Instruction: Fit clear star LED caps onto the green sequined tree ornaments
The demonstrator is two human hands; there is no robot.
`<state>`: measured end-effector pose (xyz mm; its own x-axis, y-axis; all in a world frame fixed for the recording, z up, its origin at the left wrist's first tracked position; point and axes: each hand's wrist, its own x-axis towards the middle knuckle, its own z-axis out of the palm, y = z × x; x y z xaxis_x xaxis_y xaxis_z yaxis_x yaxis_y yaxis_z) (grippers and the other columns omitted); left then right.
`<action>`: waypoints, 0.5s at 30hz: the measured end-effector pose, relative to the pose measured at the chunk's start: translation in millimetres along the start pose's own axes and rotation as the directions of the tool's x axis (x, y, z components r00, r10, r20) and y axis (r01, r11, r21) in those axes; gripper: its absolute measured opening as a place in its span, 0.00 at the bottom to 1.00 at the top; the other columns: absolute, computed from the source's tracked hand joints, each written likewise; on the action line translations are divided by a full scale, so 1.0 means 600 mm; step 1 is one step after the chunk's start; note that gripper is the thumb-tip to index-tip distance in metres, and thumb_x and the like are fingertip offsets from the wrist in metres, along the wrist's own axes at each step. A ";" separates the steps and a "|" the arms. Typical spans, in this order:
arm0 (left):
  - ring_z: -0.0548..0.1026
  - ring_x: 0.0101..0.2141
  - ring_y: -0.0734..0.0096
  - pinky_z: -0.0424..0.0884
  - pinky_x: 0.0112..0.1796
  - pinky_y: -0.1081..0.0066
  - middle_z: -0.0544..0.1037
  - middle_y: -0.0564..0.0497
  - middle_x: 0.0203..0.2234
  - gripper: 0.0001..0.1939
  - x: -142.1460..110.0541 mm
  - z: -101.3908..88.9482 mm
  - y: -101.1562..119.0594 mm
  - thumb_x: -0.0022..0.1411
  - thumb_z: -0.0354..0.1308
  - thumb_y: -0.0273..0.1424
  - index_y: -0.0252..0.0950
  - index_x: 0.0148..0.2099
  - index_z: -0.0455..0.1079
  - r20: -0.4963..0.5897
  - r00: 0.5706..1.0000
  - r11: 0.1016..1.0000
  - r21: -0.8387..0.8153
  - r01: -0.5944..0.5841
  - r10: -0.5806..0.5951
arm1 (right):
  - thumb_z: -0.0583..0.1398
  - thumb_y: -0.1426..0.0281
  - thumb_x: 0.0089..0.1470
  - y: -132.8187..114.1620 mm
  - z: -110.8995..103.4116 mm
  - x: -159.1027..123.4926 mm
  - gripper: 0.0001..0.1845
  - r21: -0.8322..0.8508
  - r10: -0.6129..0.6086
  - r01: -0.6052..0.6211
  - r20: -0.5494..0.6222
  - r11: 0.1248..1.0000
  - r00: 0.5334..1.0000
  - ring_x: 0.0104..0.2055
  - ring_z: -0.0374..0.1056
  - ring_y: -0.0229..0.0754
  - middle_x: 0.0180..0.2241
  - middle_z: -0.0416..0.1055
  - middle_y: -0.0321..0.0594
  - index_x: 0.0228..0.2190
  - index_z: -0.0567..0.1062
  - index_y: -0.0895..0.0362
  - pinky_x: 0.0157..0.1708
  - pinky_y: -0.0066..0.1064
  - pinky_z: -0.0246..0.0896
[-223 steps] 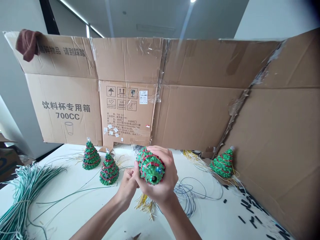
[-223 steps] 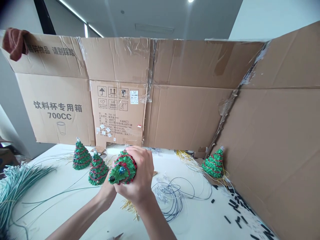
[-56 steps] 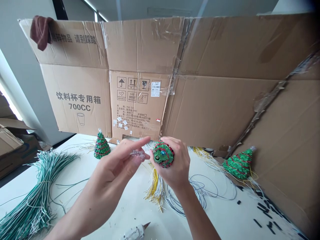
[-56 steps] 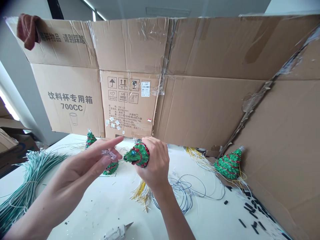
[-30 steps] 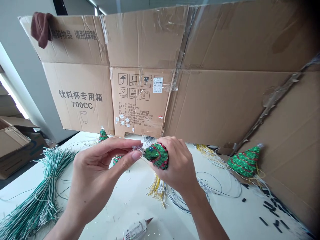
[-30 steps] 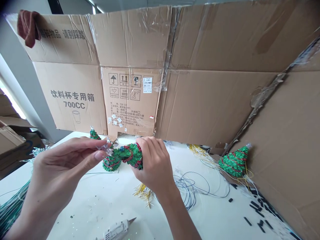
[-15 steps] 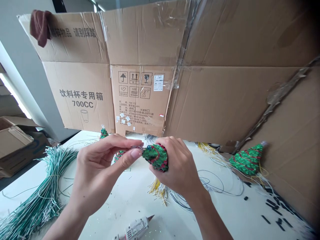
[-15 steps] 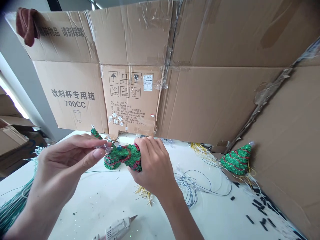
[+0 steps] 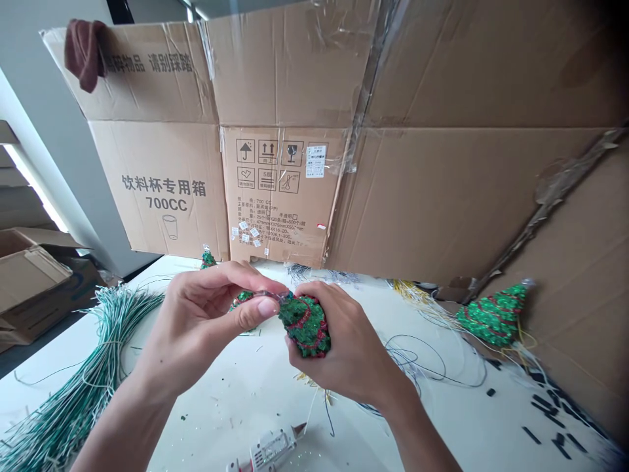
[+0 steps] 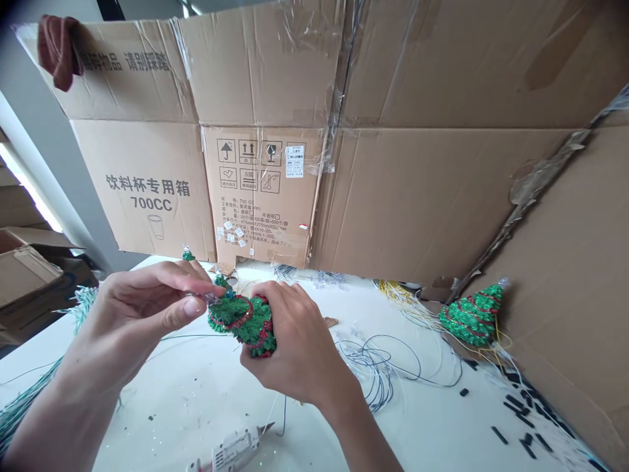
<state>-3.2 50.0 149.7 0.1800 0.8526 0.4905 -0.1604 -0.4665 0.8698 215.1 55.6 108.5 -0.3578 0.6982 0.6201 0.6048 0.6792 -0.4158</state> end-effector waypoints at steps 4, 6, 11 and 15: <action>0.85 0.37 0.66 0.85 0.37 0.72 0.88 0.48 0.35 0.02 0.005 -0.013 0.003 0.63 0.76 0.31 0.44 0.38 0.87 0.071 0.995 0.995 -0.068 0.068 -0.063 | 0.70 0.77 0.44 -0.012 -0.005 -0.002 0.28 0.175 0.055 -0.081 0.149 0.981 0.987 0.39 0.73 0.43 0.37 0.75 0.27 0.44 0.70 0.46 0.41 0.37 0.68; 0.85 0.36 0.66 0.84 0.37 0.71 0.87 0.47 0.35 0.03 0.007 -0.015 0.001 0.62 0.77 0.33 0.43 0.37 0.87 0.081 0.992 0.990 -0.091 0.108 -0.101 | 0.73 0.76 0.43 -0.011 -0.007 -0.002 0.29 0.245 0.063 -0.118 0.220 0.962 0.973 0.39 0.74 0.43 0.37 0.77 0.27 0.44 0.72 0.46 0.40 0.35 0.70; 0.82 0.35 0.69 0.81 0.36 0.74 0.87 0.47 0.36 0.06 0.013 -0.008 -0.014 0.63 0.77 0.37 0.42 0.39 0.87 0.072 0.985 0.980 -0.108 0.165 -0.157 | 0.76 0.74 0.41 0.002 -0.012 0.002 0.26 0.455 0.023 -0.239 0.430 0.858 0.902 0.33 0.74 0.41 0.36 0.79 0.29 0.41 0.74 0.48 0.33 0.32 0.71; 0.81 0.36 0.73 0.79 0.37 0.78 0.86 0.50 0.35 0.05 0.015 0.003 -0.028 0.65 0.76 0.36 0.44 0.41 0.86 -0.025 0.994 0.986 -0.130 0.100 -0.104 | 0.76 0.74 0.41 0.004 -0.009 0.004 0.25 0.410 0.080 -0.252 0.392 0.877 0.916 0.33 0.74 0.43 0.35 0.78 0.31 0.39 0.74 0.49 0.32 0.33 0.71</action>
<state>2.9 65.1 139.5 0.1714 0.9022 0.3959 -0.2669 -0.3443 0.9001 219.7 57.5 112.6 -0.5586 0.7829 0.2738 0.3290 0.5122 -0.7934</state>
